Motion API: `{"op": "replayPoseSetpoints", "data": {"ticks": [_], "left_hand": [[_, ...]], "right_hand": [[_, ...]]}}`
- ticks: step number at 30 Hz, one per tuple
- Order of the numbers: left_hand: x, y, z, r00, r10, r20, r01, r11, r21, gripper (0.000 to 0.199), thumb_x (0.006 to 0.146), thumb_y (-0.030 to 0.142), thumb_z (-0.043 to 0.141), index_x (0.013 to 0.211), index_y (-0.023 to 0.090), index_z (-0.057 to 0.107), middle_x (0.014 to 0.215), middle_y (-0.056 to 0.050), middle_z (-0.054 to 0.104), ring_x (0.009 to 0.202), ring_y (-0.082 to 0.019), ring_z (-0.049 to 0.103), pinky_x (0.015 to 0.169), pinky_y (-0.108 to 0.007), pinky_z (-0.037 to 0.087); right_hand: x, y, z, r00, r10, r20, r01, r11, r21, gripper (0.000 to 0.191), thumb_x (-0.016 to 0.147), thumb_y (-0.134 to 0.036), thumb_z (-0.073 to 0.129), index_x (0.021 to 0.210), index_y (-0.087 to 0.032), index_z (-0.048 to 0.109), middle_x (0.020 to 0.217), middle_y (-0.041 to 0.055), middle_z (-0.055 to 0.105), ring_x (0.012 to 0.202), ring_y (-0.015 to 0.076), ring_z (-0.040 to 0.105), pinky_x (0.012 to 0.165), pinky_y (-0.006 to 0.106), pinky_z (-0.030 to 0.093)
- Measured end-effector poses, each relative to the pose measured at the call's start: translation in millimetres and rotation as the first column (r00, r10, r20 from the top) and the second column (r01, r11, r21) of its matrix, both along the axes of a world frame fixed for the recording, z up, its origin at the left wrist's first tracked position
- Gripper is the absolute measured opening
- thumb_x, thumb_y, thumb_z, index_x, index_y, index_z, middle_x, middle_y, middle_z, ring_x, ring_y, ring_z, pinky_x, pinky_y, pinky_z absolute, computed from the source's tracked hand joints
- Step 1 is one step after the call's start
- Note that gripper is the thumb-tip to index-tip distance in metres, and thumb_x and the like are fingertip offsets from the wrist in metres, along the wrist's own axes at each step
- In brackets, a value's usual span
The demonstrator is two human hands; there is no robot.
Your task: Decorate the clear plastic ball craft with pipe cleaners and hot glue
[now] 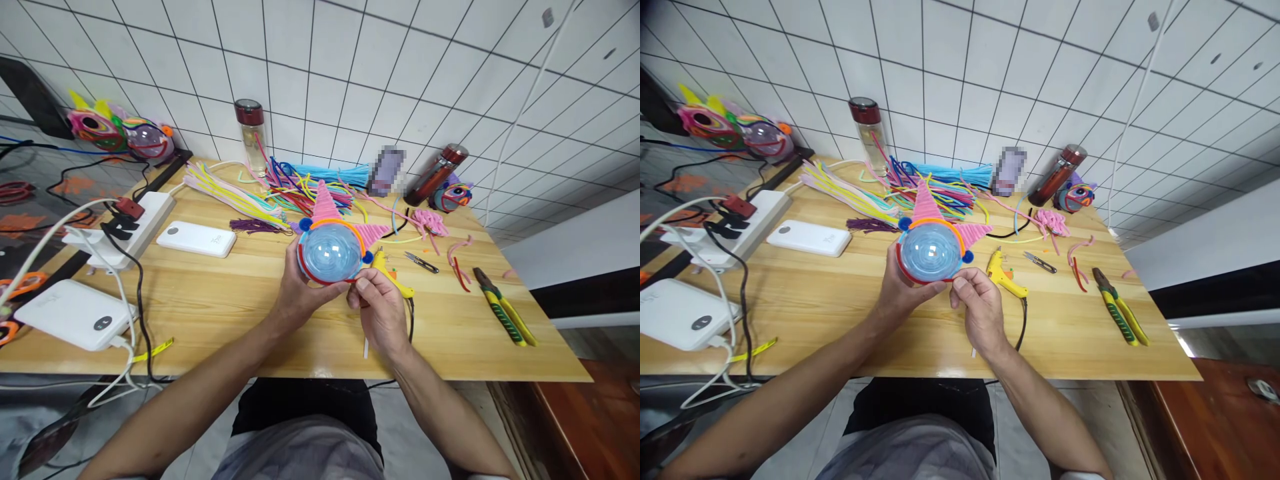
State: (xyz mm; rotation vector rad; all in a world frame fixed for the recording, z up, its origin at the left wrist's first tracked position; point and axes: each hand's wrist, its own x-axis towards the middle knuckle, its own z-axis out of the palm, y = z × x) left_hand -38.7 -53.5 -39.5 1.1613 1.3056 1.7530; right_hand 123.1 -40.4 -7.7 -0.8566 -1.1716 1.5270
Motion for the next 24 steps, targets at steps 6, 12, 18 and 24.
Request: {"op": "replayPoseSetpoints", "data": {"ticks": [6,12,18,24], "left_hand": [[-0.1,0.9,-1.5,1.000,0.007,-0.006,-0.007,1.000,-0.011,0.113,0.059,0.073,0.103,0.145,0.026,0.046,0.142,-0.013,0.066,0.135,-0.034,0.069,0.115,-0.051,0.059],[1.1,2.6,-2.5,0.998,0.052,0.024,-0.052,0.999,0.003,0.114,0.054,0.074,0.103,0.140,0.024,0.048,0.140,-0.013,0.067,0.133,-0.033,0.071,0.113,-0.048,0.061],[1.3,1.6,-4.2,0.999,0.016,0.038,-0.017,0.999,0.028,0.115,0.056,0.071,0.104,0.143,0.024,0.047,0.141,-0.013,0.068,0.131,-0.032,0.073,0.112,-0.048,0.062],[0.5,2.3,-7.7,1.000,-0.015,0.012,0.014,0.999,0.042,0.118,0.060,0.073,0.102,0.150,0.026,0.042,0.146,-0.014,0.065,0.138,-0.034,0.070,0.117,-0.051,0.059]], "right_hand": [[-5.0,-1.5,-0.9,0.998,-0.009,-0.056,0.006,0.999,-0.043,0.045,0.083,-0.058,0.095,0.091,-0.024,0.067,0.061,-0.0073,0.056,0.053,0.0111,0.048,0.056,0.027,0.041],[-11.3,-8.6,-3.5,0.992,-0.083,-0.091,0.080,0.996,-0.039,0.052,0.082,-0.060,0.097,0.082,-0.025,0.060,0.061,-0.0078,0.057,0.053,0.0100,0.049,0.057,0.025,0.041],[-14.3,-8.9,-0.8,0.991,-0.078,-0.111,0.072,0.996,-0.057,0.051,0.078,-0.059,0.100,0.085,-0.025,0.064,0.065,-0.0076,0.061,0.054,0.0097,0.053,0.056,0.024,0.043],[-15.8,-9.4,6.3,0.988,-0.050,-0.144,0.036,0.994,-0.104,0.050,0.077,-0.057,0.101,0.082,-0.024,0.064,0.062,-0.0064,0.064,0.054,0.0100,0.055,0.056,0.023,0.044]]}}
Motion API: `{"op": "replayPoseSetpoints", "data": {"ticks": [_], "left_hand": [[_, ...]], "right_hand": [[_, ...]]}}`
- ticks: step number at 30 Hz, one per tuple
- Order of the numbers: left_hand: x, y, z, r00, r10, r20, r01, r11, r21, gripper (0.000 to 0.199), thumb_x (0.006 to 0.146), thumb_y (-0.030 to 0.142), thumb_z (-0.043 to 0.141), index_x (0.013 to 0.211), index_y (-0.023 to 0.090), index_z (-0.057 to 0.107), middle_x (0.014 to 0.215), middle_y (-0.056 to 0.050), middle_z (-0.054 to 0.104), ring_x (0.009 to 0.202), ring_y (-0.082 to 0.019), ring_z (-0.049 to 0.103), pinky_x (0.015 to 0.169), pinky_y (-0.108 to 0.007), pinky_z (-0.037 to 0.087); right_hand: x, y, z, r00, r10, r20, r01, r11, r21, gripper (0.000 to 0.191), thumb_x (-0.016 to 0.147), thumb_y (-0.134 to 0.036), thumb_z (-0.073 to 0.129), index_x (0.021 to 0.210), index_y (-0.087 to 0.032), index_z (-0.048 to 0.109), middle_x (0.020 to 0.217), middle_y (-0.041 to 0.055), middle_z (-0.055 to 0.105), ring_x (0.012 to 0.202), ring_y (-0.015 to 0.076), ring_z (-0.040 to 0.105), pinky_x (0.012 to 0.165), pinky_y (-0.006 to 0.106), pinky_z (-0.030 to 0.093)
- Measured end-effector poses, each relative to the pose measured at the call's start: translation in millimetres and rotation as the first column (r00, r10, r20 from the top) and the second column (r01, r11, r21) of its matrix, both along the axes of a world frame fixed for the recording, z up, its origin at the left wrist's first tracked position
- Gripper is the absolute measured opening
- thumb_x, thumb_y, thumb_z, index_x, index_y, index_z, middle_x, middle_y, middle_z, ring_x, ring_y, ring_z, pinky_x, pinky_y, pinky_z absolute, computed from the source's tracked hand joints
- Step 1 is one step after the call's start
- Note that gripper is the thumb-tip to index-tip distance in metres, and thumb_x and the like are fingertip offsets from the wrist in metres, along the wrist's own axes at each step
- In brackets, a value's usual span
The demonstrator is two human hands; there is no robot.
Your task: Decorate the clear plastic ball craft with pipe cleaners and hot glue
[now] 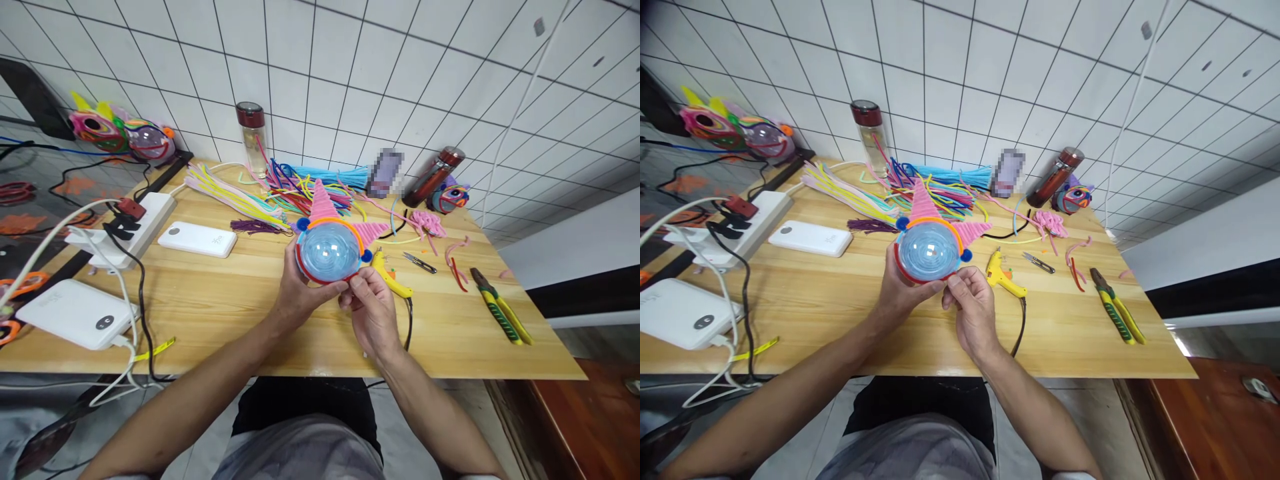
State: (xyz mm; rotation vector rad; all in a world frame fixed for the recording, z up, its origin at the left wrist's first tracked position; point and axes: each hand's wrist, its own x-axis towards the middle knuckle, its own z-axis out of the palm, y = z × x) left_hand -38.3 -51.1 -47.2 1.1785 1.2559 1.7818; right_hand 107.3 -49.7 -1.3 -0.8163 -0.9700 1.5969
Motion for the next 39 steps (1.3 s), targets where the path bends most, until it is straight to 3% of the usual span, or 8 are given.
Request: {"op": "replayPoseSetpoints", "data": {"ticks": [13,20,26,29,33,39], "left_hand": [[0.3,0.3,-0.5,1.000,-0.006,0.021,0.006,1.000,0.003,0.118,0.057,0.074,0.103,0.147,0.025,0.044,0.143,-0.014,0.067,0.134,-0.033,0.072,0.116,-0.051,0.061],[-0.1,0.6,0.5,1.000,-0.011,-0.025,0.011,1.000,0.016,0.114,0.062,0.078,0.099,0.147,0.025,0.045,0.142,-0.014,0.067,0.134,-0.033,0.072,0.115,-0.049,0.061],[0.6,0.1,0.4,0.999,-0.019,-0.040,0.020,0.999,0.029,0.115,0.063,0.079,0.097,0.149,0.025,0.043,0.144,-0.016,0.066,0.134,-0.034,0.071,0.114,-0.049,0.061],[0.6,-0.4,0.9,0.999,-0.036,-0.003,0.036,0.999,0.025,0.115,0.063,0.077,0.098,0.149,0.026,0.041,0.147,-0.016,0.065,0.138,-0.034,0.070,0.117,-0.050,0.059],[-1.5,0.6,0.3,0.992,-0.110,0.054,0.111,0.994,-0.010,0.115,0.061,0.072,0.103,0.147,0.027,0.041,0.148,-0.016,0.065,0.139,-0.035,0.069,0.118,-0.050,0.059],[-3.4,7.1,-2.9,0.987,-0.150,0.051,0.151,0.988,-0.014,0.134,0.052,0.086,0.098,0.155,0.027,0.038,0.154,-0.019,0.062,0.145,-0.038,0.065,0.121,-0.054,0.057]], "right_hand": [[0.3,-0.1,7.0,0.998,0.042,-0.037,-0.044,0.997,-0.066,0.049,0.074,-0.051,0.103,0.079,-0.024,0.062,0.059,-0.0068,0.065,0.052,0.0094,0.055,0.053,0.021,0.046],[1.7,2.3,6.9,0.996,0.070,-0.051,-0.076,0.990,-0.119,0.049,0.070,-0.049,0.105,0.079,-0.023,0.065,0.061,-0.0068,0.065,0.051,0.0079,0.053,0.052,0.021,0.046],[3.1,3.9,0.9,0.999,0.041,-0.009,-0.042,0.994,-0.106,0.046,0.071,-0.049,0.103,0.092,-0.024,0.072,0.068,-0.0058,0.065,0.056,0.0101,0.052,0.055,0.024,0.046],[1.3,4.2,-1.4,1.000,-0.014,-0.008,0.014,0.997,-0.080,0.046,0.071,-0.047,0.103,0.101,-0.025,0.076,0.079,-0.0043,0.068,0.067,0.0123,0.055,0.063,0.026,0.050],[-1.7,3.9,-0.3,0.999,-0.029,-0.022,0.028,0.998,-0.061,0.044,0.072,-0.044,0.101,0.104,-0.028,0.077,0.099,-0.0007,0.074,0.090,0.0168,0.064,0.084,0.031,0.057],[-1.3,4.9,4.3,1.000,0.003,-0.010,-0.004,0.999,-0.034,0.039,0.075,-0.041,0.096,0.107,-0.030,0.078,0.110,0.0016,0.077,0.105,0.0223,0.068,0.099,0.037,0.057]]}}
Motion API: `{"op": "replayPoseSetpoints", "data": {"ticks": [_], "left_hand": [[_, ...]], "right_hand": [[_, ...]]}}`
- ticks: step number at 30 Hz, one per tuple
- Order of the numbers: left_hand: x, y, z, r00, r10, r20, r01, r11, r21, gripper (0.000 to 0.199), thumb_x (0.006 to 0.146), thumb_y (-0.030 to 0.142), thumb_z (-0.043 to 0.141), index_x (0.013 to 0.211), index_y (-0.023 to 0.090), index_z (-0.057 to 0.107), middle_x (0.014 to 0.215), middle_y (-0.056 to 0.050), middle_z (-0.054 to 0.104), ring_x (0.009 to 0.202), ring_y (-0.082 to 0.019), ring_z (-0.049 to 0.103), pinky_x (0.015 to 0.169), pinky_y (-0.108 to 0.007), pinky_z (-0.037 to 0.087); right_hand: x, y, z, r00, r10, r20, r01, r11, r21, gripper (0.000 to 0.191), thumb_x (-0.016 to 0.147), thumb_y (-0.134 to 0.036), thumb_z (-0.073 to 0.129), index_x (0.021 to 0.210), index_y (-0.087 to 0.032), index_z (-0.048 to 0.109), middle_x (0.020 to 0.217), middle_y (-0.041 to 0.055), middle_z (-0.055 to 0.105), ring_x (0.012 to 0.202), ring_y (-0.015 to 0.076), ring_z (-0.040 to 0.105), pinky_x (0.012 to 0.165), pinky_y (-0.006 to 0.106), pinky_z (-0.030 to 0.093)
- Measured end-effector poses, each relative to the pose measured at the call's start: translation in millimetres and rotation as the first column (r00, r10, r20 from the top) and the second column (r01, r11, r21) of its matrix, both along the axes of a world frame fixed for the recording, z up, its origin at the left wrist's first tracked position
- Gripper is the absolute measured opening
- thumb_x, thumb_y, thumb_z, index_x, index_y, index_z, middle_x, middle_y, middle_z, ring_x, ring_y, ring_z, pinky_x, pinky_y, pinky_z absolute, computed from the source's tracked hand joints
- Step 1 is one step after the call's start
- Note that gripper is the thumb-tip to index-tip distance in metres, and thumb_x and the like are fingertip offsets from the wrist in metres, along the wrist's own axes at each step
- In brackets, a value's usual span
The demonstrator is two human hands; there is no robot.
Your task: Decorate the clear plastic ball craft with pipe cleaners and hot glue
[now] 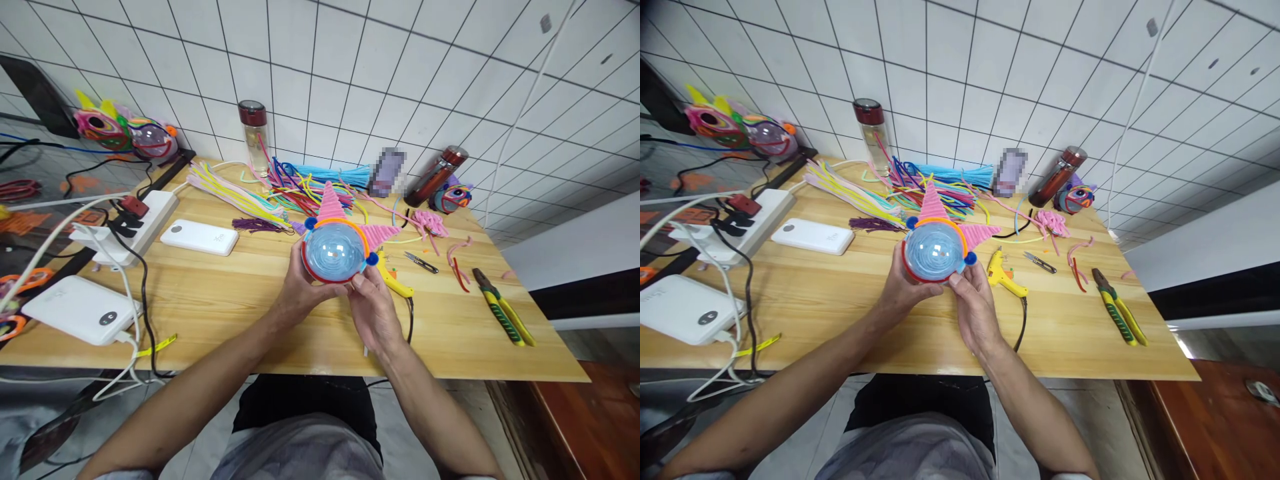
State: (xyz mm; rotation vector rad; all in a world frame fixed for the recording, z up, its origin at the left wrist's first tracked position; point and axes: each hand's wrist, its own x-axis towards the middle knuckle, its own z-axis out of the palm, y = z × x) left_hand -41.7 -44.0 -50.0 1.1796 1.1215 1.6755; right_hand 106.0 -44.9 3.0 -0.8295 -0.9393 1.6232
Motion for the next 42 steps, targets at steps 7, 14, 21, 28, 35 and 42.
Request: {"op": "replayPoseSetpoints", "data": {"ticks": [7,14,21,28,35,42], "left_hand": [[0.5,3.5,-4.7,0.999,0.000,0.039,0.000,1.000,0.002,0.144,0.040,0.087,0.100,0.155,0.024,0.042,0.153,-0.022,0.064,0.147,-0.043,0.064,0.127,-0.060,0.051],[-0.5,-4.0,-5.6,0.999,-0.024,-0.047,0.023,1.000,-0.019,0.139,0.058,0.071,0.105,0.165,0.025,0.030,0.172,-0.023,0.046,0.164,-0.041,0.048,0.139,-0.060,0.037],[0.1,-4.9,-5.3,0.997,-0.057,-0.058,0.054,0.997,-0.050,0.129,0.065,0.067,0.103,0.165,0.025,0.034,0.170,-0.021,0.048,0.159,-0.039,0.053,0.134,-0.058,0.044],[4.1,-4.1,-6.5,1.000,0.002,-0.021,-0.001,1.000,0.028,0.126,0.068,0.063,0.103,0.164,0.027,0.031,0.175,-0.022,0.042,0.163,-0.039,0.049,0.135,-0.056,0.043],[5.6,-4.3,-2.9,1.000,0.007,0.030,-0.007,1.000,-0.011,0.120,0.067,0.062,0.104,0.157,0.026,0.034,0.169,-0.022,0.048,0.156,-0.037,0.057,0.131,-0.054,0.048],[7.2,-0.4,-7.3,0.999,0.026,0.021,-0.026,1.000,0.009,0.120,0.065,0.071,0.102,0.156,0.027,0.036,0.167,-0.020,0.051,0.158,-0.038,0.055,0.131,-0.056,0.048]], "right_hand": [[-0.5,2.2,-2.1,0.998,0.035,-0.056,-0.035,0.999,-0.011,0.042,0.073,-0.040,0.098,0.109,-0.030,0.077,0.110,0.0003,0.079,0.100,0.0207,0.070,0.091,0.035,0.061],[0.9,8.2,-7.6,0.994,0.059,-0.093,-0.067,0.995,-0.079,0.039,0.075,-0.039,0.099,0.103,-0.029,0.074,0.094,-0.0035,0.076,0.084,0.0169,0.070,0.077,0.032,0.063],[0.4,13.7,-14.3,0.987,0.053,-0.152,-0.073,0.989,-0.129,0.038,0.073,-0.039,0.101,0.095,-0.027,0.072,0.100,-0.0019,0.079,0.088,0.0179,0.073,0.074,0.032,0.063],[-0.2,12.6,-19.6,0.994,0.027,-0.108,-0.039,0.993,-0.114,0.037,0.076,-0.039,0.100,0.095,-0.028,0.071,0.095,-0.0047,0.074,0.085,0.0158,0.070,0.080,0.033,0.065],[-6.0,8.3,-25.0,0.997,-0.039,-0.062,0.033,0.995,-0.097,0.038,0.073,-0.034,0.098,0.099,-0.028,0.072,0.096,-0.0036,0.070,0.088,0.0158,0.067,0.084,0.031,0.064],[-5.3,6.7,-23.9,0.998,-0.024,-0.059,0.021,0.998,-0.055,0.037,0.075,-0.036,0.095,0.099,-0.030,0.068,0.095,-0.0034,0.068,0.090,0.0168,0.066,0.085,0.031,0.062]]}}
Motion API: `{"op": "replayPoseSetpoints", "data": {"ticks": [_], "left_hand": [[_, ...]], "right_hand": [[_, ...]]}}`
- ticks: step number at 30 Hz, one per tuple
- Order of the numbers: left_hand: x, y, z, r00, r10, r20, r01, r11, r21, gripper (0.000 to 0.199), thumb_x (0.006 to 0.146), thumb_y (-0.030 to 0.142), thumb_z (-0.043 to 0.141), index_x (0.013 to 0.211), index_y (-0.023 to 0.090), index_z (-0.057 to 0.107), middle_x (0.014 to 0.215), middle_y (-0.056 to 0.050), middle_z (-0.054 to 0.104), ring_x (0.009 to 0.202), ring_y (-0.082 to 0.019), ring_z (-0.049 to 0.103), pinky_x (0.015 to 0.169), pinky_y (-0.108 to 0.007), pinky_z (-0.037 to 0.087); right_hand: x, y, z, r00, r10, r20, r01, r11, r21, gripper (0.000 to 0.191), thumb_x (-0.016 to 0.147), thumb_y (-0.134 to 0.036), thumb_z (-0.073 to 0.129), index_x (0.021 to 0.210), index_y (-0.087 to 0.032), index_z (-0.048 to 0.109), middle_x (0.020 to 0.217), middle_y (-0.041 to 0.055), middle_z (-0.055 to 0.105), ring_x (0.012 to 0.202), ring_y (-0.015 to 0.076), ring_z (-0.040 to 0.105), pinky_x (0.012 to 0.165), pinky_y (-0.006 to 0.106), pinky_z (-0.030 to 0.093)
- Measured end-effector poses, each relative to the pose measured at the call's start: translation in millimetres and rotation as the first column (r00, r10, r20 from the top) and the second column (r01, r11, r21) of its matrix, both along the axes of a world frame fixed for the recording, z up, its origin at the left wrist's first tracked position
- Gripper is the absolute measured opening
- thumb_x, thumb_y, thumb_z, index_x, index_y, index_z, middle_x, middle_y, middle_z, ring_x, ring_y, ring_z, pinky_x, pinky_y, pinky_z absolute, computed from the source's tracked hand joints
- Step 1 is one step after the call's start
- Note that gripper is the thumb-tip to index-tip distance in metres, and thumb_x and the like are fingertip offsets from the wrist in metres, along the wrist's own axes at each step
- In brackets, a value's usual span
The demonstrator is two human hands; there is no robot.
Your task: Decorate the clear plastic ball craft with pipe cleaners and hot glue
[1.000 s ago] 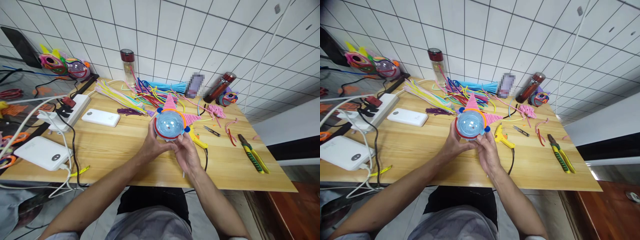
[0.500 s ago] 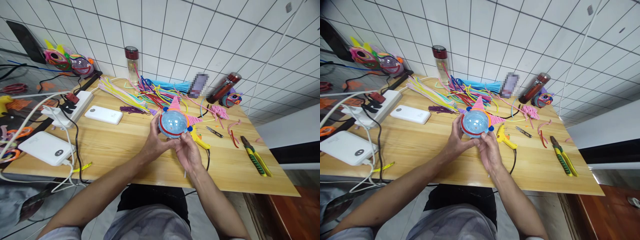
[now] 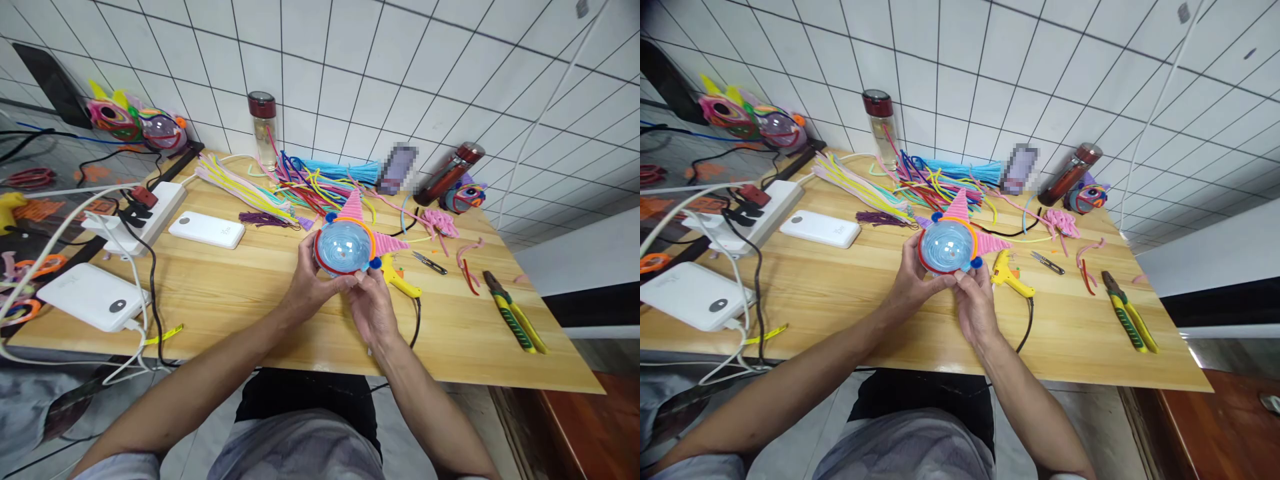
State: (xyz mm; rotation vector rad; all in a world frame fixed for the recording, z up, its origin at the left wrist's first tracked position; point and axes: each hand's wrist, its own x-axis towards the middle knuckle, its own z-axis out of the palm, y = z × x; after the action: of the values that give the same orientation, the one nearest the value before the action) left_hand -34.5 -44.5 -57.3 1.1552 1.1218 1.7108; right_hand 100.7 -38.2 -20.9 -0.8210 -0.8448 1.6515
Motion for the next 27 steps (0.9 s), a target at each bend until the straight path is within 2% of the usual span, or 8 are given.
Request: {"op": "replayPoseSetpoints", "data": {"ticks": [6,10,15,23,27], "left_hand": [[-0.8,-1.2,-3.7,1.000,0.003,-0.022,-0.003,1.000,0.007,0.118,0.066,0.069,0.102,0.155,0.028,0.035,0.165,-0.020,0.052,0.156,-0.038,0.057,0.129,-0.056,0.050],[0.0,-3.7,-1.6,0.999,-0.024,-0.033,0.025,1.000,0.017,0.115,0.070,0.061,0.102,0.156,0.028,0.033,0.169,-0.021,0.048,0.155,-0.037,0.058,0.127,-0.055,0.053],[0.9,-5.6,1.7,0.998,0.002,-0.069,0.000,1.000,0.016,0.112,0.075,0.062,0.099,0.157,0.028,0.032,0.170,-0.021,0.046,0.156,-0.036,0.057,0.128,-0.053,0.053],[-1.0,-8.5,6.5,0.999,-0.048,-0.021,0.048,0.998,0.026,0.101,0.080,0.051,0.096,0.156,0.027,0.034,0.167,-0.020,0.051,0.153,-0.035,0.060,0.129,-0.054,0.051],[-1.8,-9.4,8.9,0.996,-0.084,0.024,0.082,0.995,0.048,0.097,0.083,0.047,0.093,0.156,0.026,0.033,0.167,-0.020,0.050,0.153,-0.035,0.060,0.130,-0.054,0.049]], "right_hand": [[1.4,1.8,-1.0,1.000,0.006,-0.002,-0.006,1.000,0.010,0.037,0.075,-0.036,0.094,0.102,-0.030,0.070,0.096,-0.0023,0.069,0.090,0.0182,0.064,0.084,0.033,0.061],[2.7,4.6,-0.2,1.000,0.009,-0.018,-0.009,1.000,-0.004,0.034,0.075,-0.036,0.094,0.099,-0.030,0.071,0.090,-0.0034,0.066,0.082,0.0169,0.061,0.080,0.032,0.061],[1.8,3.9,1.8,1.000,0.013,-0.023,-0.014,1.000,-0.019,0.034,0.074,-0.035,0.094,0.097,-0.029,0.070,0.086,-0.0043,0.064,0.079,0.0151,0.059,0.083,0.031,0.061],[-0.7,-1.0,4.0,1.000,0.007,-0.021,-0.007,1.000,-0.004,0.035,0.074,-0.035,0.096,0.097,-0.029,0.070,0.082,-0.0064,0.061,0.075,0.0128,0.056,0.080,0.029,0.062],[-4.2,-3.0,5.3,0.999,-0.026,-0.045,0.026,1.000,-0.017,0.037,0.070,-0.034,0.098,0.096,-0.029,0.072,0.087,-0.0059,0.064,0.078,0.0122,0.059,0.080,0.028,0.062]]}}
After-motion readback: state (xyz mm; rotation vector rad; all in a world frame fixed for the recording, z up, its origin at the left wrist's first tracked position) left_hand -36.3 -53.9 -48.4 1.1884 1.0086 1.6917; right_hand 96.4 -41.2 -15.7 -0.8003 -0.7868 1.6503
